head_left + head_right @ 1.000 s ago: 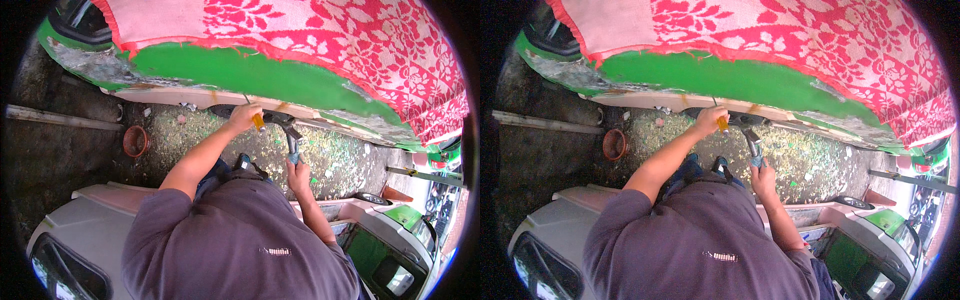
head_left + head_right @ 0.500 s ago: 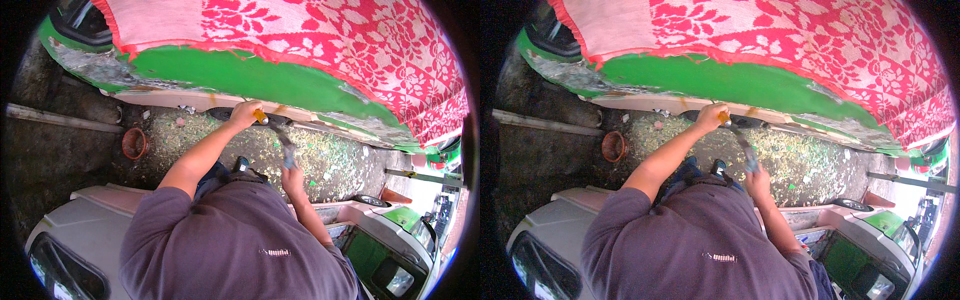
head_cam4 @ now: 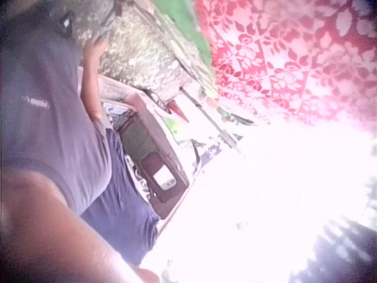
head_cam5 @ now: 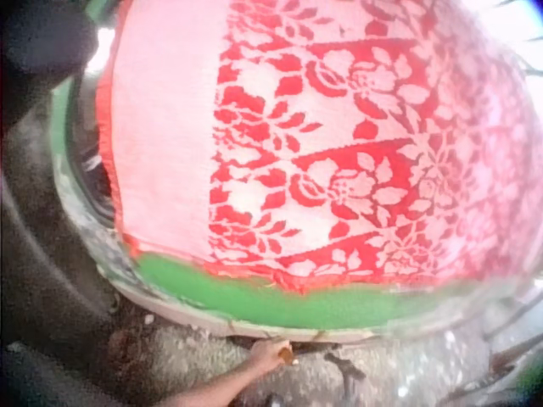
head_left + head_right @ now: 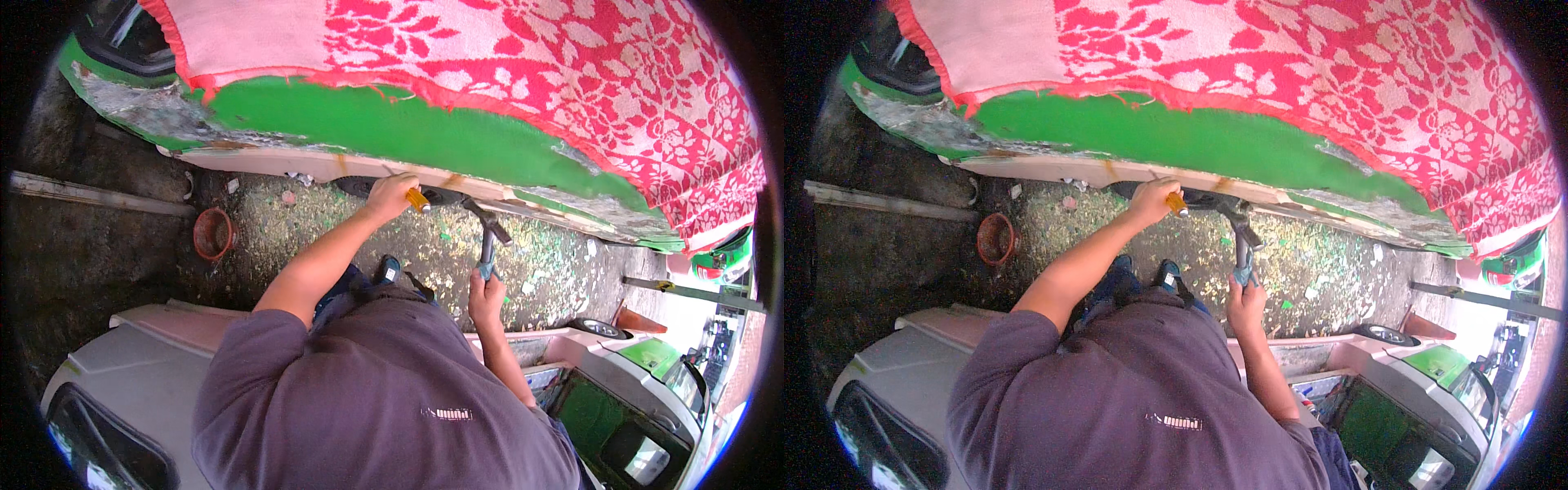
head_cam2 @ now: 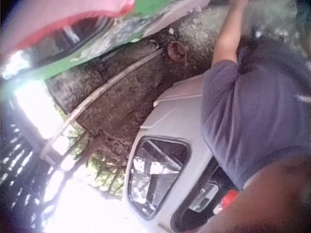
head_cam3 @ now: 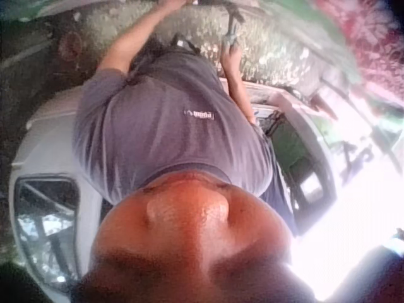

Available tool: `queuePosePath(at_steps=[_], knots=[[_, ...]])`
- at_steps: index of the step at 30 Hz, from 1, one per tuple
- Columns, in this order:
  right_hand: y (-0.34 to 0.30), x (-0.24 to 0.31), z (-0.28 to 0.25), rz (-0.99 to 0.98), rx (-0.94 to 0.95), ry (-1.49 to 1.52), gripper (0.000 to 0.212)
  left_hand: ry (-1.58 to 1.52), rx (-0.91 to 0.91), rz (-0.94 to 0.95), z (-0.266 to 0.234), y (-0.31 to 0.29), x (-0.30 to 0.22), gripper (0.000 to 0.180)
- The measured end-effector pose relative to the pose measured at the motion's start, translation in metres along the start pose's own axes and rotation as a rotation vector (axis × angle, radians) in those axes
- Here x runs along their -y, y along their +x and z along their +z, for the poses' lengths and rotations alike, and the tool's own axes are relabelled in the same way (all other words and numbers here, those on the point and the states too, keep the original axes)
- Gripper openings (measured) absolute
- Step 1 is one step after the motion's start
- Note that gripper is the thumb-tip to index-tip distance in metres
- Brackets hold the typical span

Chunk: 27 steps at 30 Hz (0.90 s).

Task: The person uses a hammer and chisel to chip away old paint and rust from a vehicle panel, then applies a substance from a spray can to the treated area. The work is done in a covered outdoor space with other vehicles nearby.

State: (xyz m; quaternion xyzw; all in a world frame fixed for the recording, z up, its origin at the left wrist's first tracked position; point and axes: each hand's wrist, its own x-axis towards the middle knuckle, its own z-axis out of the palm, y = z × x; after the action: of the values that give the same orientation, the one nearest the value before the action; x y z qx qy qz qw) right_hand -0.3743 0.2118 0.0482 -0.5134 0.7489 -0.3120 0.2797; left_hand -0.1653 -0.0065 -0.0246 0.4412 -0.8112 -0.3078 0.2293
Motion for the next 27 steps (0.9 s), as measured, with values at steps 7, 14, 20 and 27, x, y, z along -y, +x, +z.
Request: queuePosePath(at_steps=[7, 14, 20, 27], knots=[[0.004, -0.001, 0.003, -0.035, 0.005, -0.025, 0.025, -0.103, -0.101, 0.206, 0.0, 0.005, -0.021, 0.024], [0.004, 0.001, 0.005, 0.026, 0.0, 0.024, 0.025, -0.125, -0.07, 0.226, 0.003, 0.005, -0.017, 0.023], [0.001, 0.008, 0.001, 0.024, 0.043, -0.022, 0.021, -0.068, -0.031, 0.272, 0.002, 0.006, -0.011, 0.024], [-0.01, -0.017, 0.018, -0.192, 0.044, -0.052, 0.019, -0.213, -0.1, 0.201, 0.001, 0.004, -0.008, 0.023]])
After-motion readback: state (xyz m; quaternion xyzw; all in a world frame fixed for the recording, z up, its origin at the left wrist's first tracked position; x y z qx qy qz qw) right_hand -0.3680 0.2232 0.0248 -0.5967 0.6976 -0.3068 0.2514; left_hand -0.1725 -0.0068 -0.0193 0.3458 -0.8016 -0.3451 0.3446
